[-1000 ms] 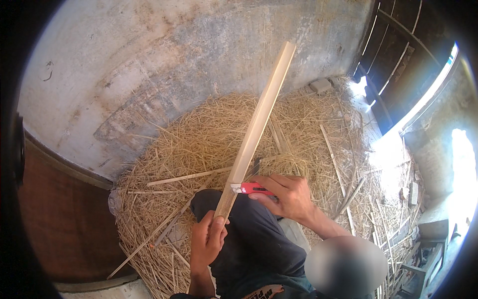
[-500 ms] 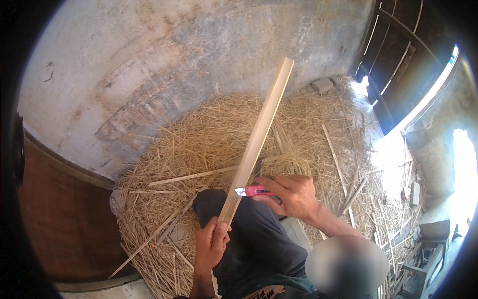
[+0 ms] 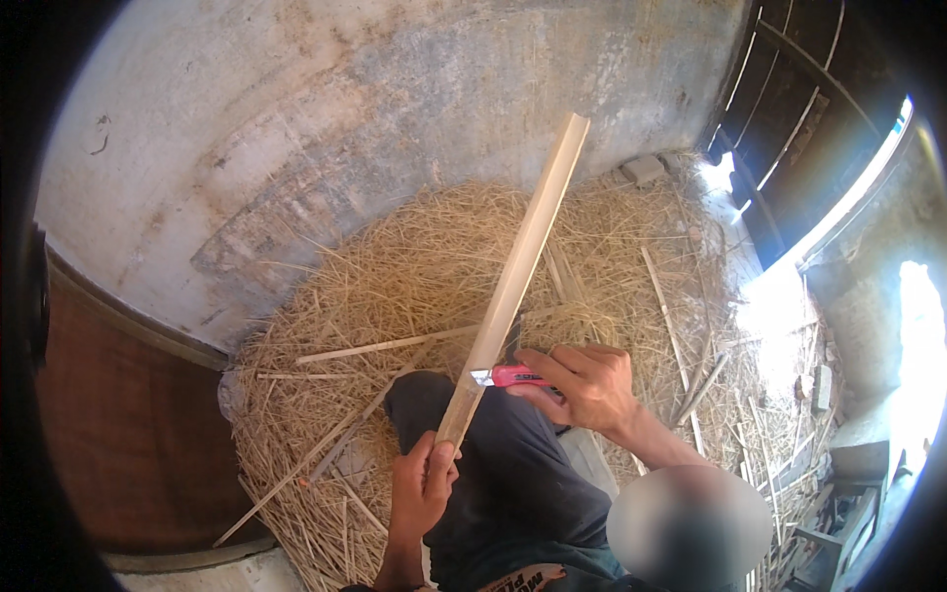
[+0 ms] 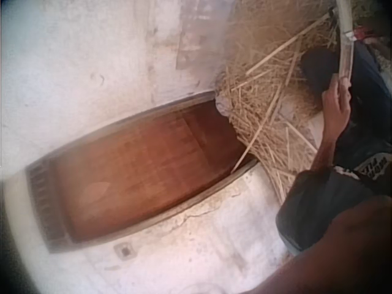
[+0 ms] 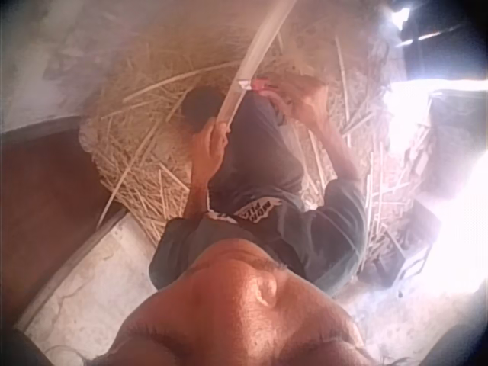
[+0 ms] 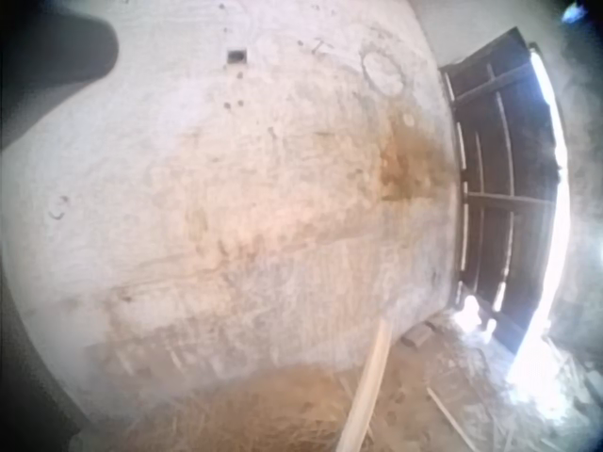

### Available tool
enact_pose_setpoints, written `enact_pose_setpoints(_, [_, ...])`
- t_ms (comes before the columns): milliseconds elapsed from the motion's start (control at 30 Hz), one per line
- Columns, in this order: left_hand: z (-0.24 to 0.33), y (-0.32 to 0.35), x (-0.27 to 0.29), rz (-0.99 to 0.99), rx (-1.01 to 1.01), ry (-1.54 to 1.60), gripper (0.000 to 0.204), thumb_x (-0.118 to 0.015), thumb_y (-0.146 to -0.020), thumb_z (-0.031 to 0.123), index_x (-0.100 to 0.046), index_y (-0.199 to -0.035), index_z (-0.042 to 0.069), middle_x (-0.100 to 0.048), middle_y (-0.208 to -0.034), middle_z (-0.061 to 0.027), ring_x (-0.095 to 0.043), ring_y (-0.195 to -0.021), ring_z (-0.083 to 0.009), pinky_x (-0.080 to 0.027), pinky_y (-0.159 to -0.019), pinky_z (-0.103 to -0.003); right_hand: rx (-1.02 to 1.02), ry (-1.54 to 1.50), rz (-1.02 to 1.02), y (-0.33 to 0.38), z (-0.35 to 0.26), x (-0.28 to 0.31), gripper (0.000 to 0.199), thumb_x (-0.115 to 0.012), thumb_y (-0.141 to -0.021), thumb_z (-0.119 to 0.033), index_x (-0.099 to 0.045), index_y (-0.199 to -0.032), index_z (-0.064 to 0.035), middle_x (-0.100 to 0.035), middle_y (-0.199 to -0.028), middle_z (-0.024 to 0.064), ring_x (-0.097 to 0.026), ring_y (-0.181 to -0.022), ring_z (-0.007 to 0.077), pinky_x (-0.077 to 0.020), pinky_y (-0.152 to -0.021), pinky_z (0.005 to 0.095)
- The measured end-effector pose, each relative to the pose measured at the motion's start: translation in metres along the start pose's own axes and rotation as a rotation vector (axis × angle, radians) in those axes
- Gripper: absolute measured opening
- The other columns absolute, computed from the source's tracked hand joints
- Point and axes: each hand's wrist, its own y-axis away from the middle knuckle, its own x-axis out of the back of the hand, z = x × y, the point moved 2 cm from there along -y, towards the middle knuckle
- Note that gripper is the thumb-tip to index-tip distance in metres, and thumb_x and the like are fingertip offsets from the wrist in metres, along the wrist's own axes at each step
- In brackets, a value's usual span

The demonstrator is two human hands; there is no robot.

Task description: The person sits on a straw-covered floor and uses a knife to shave and shape a long, thin piece of wood. They hold the wood with one hand and carefully scrape the surface with the knife in the other, creating thin shavings that fall onto the straw.

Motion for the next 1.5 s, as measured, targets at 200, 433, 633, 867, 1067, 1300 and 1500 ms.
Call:
enact_pose_setpoints(200, [-0.005,0.001,0.002,-0.036,0.05,0.021,0.027,-0.053,-0.11,0.022,-0.063,-0.097,0.0,-0.057,-0.061,-0.0092,-0.059,-0.053,-0.0156,-0.047,-0.055,-0.031,-0.02,0.062,-0.037,0.001,-0.003,0.001,0.036,-0.085,-0.084,-0.045,-0.079,-0.106,-0.0168,-0.059,-0.065,-0.0038,-0.059,-0.051,0.0142,-0.0478,-0.048,0.0305])
enact_pose_setpoints(433, [0.002,0.007,-0.002,0.12,-0.095,-0.158,0.027,-0.053,-0.11,0.021,-0.064,-0.096,0.0,-0.058,-0.061,-0.0078,-0.059,-0.053,-0.0113,-0.045,-0.053,-0.03,-0.059,0.045,0.009,0.004,0.0,-0.006,0.033,-0.085,-0.085,-0.041,-0.08,-0.105,-0.0159,-0.061,-0.066,-0.0007,-0.057,-0.049,0.0153,-0.0455,-0.046,0.031])
enact_pose_setpoints(633, [-0.039,0.043,0.009,-0.104,0.187,0.051,0.026,-0.055,-0.109,0.019,-0.064,-0.094,0.0,-0.058,-0.061,-0.0046,-0.057,-0.053,-0.0092,-0.043,-0.052,-0.029,-0.766,0.172,0.524,0.011,0.166,0.038,0.04,-0.061,-0.107,-0.046,-0.081,-0.113,-0.0119,-0.064,-0.067,-0.0024,-0.042,-0.048,0.0069,-0.0335,-0.046,0.0314])
enact_pose_setpoints(867, [-0.039,0.019,0.016,-0.063,0.257,0.276,0.03,-0.05,-0.113,0.024,-0.064,-0.102,0.0,-0.052,-0.061,-0.0009,-0.048,-0.049,-0.0035,-0.037,-0.044,-0.024,-0.777,-0.194,0.142,0.02,0.121,0.01,0.041,-0.058,-0.108,-0.044,-0.072,-0.123,-0.0082,-0.068,-0.072,0.0057,-0.055,-0.06,0.0135,-0.0407,-0.058,0.0351])
enact_pose_setpoints(1067, [-0.009,-0.001,0.013,-0.08,0.128,0.186,0.034,-0.046,-0.114,0.03,-0.064,-0.107,0.002,-0.054,-0.062,-0.0016,-0.051,-0.048,-0.0072,-0.037,-0.045,-0.024,-0.824,0.196,-0.525,0.047,0.096,-0.01,0.035,-0.06,-0.106,-0.041,-0.069,-0.12,-0.011,-0.075,-0.084,0.0188,-0.074,-0.084,0.0377,-0.0536,-0.074,0.0519])
enact_pose_setpoints(1300, [0.002,-0.006,0.006,-0.059,0.004,0.161,0.033,-0.048,-0.112,0.026,-0.067,-0.105,0.0,-0.059,-0.064,-0.0042,-0.057,-0.052,-0.0094,-0.039,-0.047,-0.024,-0.877,0.182,-0.086,0.02,0.07,0.011,0.029,-0.063,-0.104,-0.033,-0.069,-0.12,-0.01,-0.074,-0.08,0.0174,-0.073,-0.078,0.0338,-0.0527,-0.07,0.0456])
enact_pose_setpoints(1500, [0.006,-0.008,-0.003,-0.041,-0.047,0.147,0.031,-0.049,-0.112,0.022,-0.067,-0.105,-0.002,-0.058,-0.064,-0.0039,-0.056,-0.052,-0.0088,-0.042,-0.049,-0.026,-0.805,-0.363,0.135,0.018,0.067,0.012,0.026,-0.063,-0.104,-0.024,-0.068,-0.119,-0.0035,-0.068,-0.081,0.0111,-0.058,-0.063,0.0231,-0.0456,-0.062,0.0368])
